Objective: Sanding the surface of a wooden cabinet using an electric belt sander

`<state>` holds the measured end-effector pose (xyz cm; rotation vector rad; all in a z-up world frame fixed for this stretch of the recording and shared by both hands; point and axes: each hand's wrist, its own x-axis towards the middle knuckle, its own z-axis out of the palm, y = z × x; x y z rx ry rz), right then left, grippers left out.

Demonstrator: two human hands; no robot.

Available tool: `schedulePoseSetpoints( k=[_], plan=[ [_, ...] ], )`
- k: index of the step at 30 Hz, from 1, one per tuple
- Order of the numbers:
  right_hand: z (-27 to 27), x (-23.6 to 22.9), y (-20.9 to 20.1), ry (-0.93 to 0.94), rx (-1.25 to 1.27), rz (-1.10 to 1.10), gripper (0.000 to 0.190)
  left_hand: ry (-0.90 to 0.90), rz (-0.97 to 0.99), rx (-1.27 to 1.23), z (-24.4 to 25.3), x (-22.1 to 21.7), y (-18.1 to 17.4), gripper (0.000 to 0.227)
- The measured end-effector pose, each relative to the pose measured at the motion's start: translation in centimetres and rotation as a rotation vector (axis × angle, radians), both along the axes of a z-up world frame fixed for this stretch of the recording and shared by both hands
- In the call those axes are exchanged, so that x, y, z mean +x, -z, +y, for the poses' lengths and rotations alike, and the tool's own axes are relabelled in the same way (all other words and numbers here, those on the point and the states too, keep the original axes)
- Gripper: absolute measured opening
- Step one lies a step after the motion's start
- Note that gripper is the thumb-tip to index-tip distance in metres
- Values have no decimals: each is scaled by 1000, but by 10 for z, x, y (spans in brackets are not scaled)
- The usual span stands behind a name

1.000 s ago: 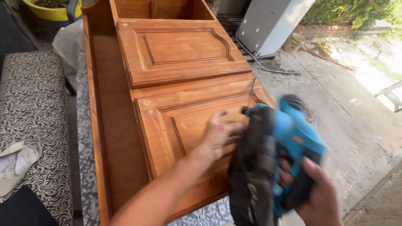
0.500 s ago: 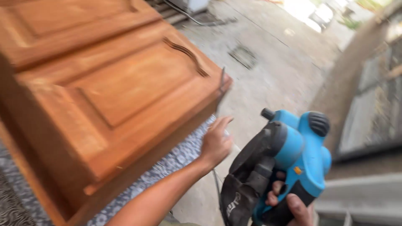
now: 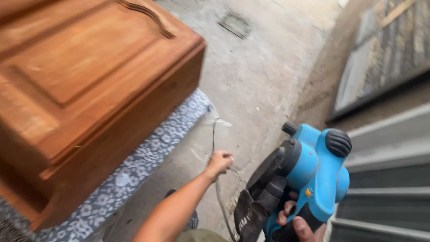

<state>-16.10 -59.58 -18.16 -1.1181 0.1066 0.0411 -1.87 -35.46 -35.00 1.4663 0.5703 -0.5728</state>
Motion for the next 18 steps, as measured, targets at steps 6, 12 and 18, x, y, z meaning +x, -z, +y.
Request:
schedulePoseSetpoints(
  k=[6, 12, 18],
  plan=[
    [21, -15, -17, 86, -194, -328, 66, -107, -454, -110, 24, -77, -172, 20],
    [54, -6, -26, -44, 4, -352, 76, 98, -397, -299, 21, -140, -166, 65],
    [106, -3, -17, -134, 0, -218, 76, -65, -260, 129, 67, -189, -161, 57]
  ],
)
